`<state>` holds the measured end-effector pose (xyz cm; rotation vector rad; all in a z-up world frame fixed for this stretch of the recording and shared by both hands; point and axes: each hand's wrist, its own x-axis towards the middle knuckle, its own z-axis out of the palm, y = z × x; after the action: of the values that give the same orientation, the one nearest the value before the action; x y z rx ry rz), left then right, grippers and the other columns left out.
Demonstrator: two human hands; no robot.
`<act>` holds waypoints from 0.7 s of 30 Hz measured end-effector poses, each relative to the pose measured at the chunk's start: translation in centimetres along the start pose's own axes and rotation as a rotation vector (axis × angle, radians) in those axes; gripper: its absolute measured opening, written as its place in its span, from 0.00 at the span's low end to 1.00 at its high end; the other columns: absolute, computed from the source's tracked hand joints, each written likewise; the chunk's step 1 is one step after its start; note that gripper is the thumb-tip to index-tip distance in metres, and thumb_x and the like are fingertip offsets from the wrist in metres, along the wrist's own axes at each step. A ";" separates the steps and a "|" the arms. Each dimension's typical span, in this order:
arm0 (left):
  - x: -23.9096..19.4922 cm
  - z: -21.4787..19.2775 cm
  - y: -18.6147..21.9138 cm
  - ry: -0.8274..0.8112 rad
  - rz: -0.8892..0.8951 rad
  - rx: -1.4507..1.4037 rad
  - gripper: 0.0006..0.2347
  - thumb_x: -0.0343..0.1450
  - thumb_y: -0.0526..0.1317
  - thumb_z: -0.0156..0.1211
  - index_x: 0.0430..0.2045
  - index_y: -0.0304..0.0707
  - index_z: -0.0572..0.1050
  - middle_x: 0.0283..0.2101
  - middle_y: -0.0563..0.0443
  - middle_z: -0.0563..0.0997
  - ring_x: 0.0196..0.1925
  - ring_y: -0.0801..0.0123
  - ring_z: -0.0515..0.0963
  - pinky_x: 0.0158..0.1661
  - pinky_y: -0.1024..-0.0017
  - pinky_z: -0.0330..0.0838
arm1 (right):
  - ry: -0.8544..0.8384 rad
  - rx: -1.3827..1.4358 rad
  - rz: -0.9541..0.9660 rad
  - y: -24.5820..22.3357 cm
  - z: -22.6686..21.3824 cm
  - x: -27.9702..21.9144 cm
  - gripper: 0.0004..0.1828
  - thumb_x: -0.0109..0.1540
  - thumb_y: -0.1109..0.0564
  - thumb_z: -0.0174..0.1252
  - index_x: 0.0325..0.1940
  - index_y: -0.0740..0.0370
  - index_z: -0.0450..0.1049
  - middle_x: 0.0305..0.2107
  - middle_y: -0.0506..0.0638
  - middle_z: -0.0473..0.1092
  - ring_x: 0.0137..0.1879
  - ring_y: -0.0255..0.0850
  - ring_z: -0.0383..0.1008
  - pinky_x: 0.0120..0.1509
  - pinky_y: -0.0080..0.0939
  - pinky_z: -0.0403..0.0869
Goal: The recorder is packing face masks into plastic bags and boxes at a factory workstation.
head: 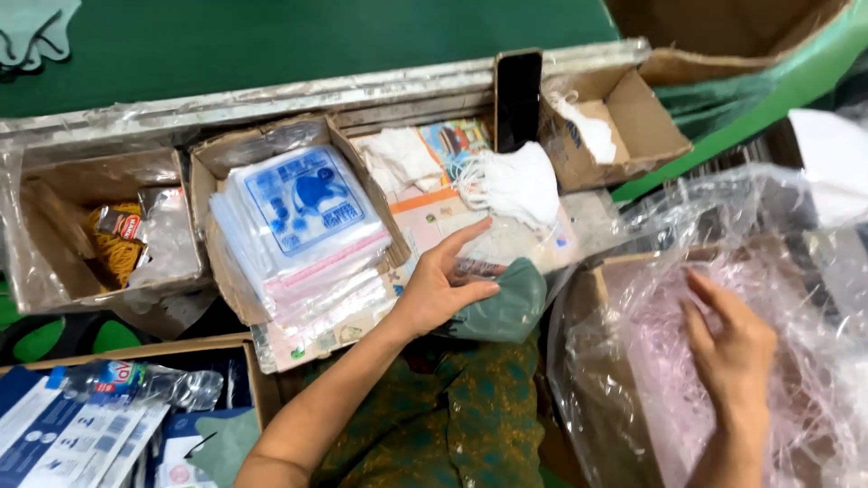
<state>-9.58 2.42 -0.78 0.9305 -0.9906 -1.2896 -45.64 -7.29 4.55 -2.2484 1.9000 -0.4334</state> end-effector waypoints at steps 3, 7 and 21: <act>-0.1 0.7 0.5 -0.050 0.023 -0.045 0.33 0.69 0.28 0.65 0.71 0.35 0.58 0.71 0.41 0.66 0.59 0.62 0.81 0.50 0.71 0.79 | -0.084 0.624 -0.329 -7.2 0.1 0.3 0.31 0.61 0.51 0.63 0.67 0.63 0.67 0.62 0.58 0.69 0.66 0.45 0.71 0.69 0.48 0.73; -1.4 0.8 1.9 -0.073 0.005 -0.026 0.34 0.68 0.28 0.66 0.71 0.35 0.58 0.66 0.39 0.72 0.58 0.62 0.81 0.53 0.71 0.78 | -0.602 0.925 -0.222 -9.0 4.2 0.9 0.29 0.61 0.57 0.62 0.67 0.59 0.70 0.53 0.53 0.77 0.57 0.40 0.76 0.59 0.40 0.76; -2.3 -2.9 -4.2 -0.163 -0.105 -0.772 0.11 0.73 0.25 0.44 0.40 0.17 0.77 0.43 0.34 0.83 0.45 0.58 0.84 0.52 0.66 0.79 | -0.649 1.012 -0.571 -3.2 3.2 0.3 0.15 0.64 0.70 0.53 0.51 0.73 0.80 0.45 0.60 0.81 0.50 0.43 0.82 0.56 0.38 0.77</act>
<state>-8.21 4.43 -5.77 0.2838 -0.4820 -1.6761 -41.58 -7.23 2.55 -1.7957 0.4875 -0.4890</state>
